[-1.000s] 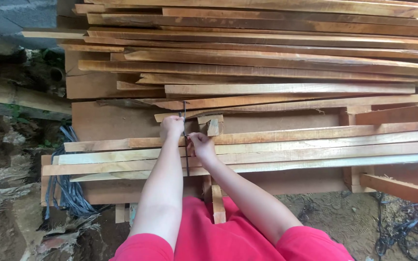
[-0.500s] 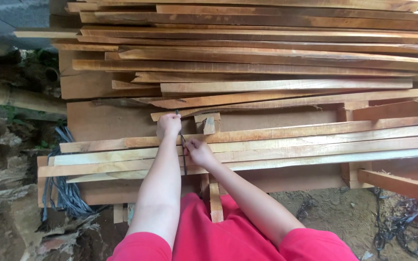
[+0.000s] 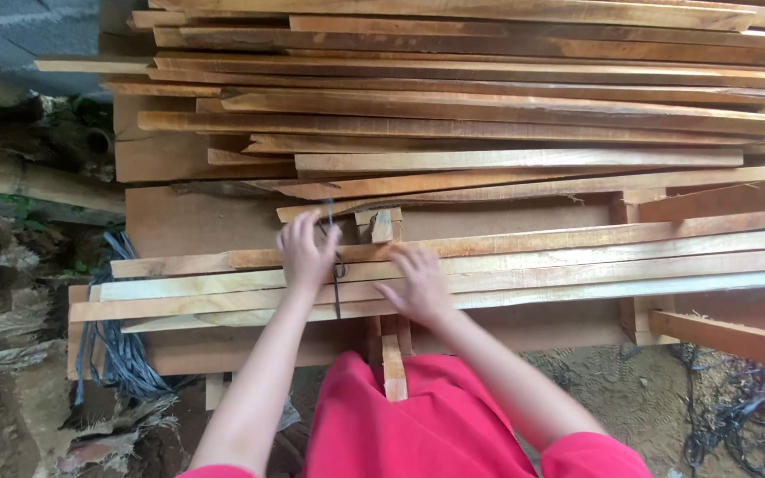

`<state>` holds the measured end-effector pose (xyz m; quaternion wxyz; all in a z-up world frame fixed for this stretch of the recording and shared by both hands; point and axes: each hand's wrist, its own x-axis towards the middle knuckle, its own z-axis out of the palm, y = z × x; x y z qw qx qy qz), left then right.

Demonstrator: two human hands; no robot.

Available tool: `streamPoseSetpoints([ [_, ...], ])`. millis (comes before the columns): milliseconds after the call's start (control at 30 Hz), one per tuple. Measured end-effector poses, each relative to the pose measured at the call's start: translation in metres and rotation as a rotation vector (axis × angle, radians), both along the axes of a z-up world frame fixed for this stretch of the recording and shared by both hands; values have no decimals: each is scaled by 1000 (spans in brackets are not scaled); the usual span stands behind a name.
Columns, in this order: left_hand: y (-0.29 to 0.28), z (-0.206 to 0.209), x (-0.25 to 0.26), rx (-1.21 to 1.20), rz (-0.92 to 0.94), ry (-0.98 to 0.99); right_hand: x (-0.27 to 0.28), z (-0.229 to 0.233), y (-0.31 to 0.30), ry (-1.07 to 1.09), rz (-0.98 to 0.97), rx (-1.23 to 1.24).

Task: Bundling multiple long wooden slats together using plastic strips.

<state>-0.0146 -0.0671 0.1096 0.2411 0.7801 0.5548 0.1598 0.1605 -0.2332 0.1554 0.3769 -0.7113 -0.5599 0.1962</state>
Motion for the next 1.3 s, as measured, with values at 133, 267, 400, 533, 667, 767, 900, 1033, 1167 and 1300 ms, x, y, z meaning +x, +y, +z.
streamPoseSetpoints([
  [133,-58,5,-22,231,-311,147,36,15,-21,-455,166,-391],
  [267,-90,8,-27,148,-365,380,41,-3,-21,-510,222,-605],
  [400,-86,3,-27,186,-348,399,38,16,-12,-555,223,-627],
  [533,-86,-20,-23,198,-348,435,43,24,-13,-530,255,-691],
  [667,-84,-4,-27,164,-355,434,40,21,-16,-539,278,-705],
  [767,-79,8,-24,67,-374,471,44,10,-15,-525,303,-687],
  [900,-78,31,-17,-102,-377,518,45,5,-15,-545,292,-670],
  [1033,-84,39,-12,-127,-326,478,43,9,-21,-508,271,-644],
  [1167,-81,45,-5,-191,-277,504,42,18,-17,-474,243,-636],
  [1300,-88,53,-6,-157,-254,462,42,12,-15,-465,261,-610],
])
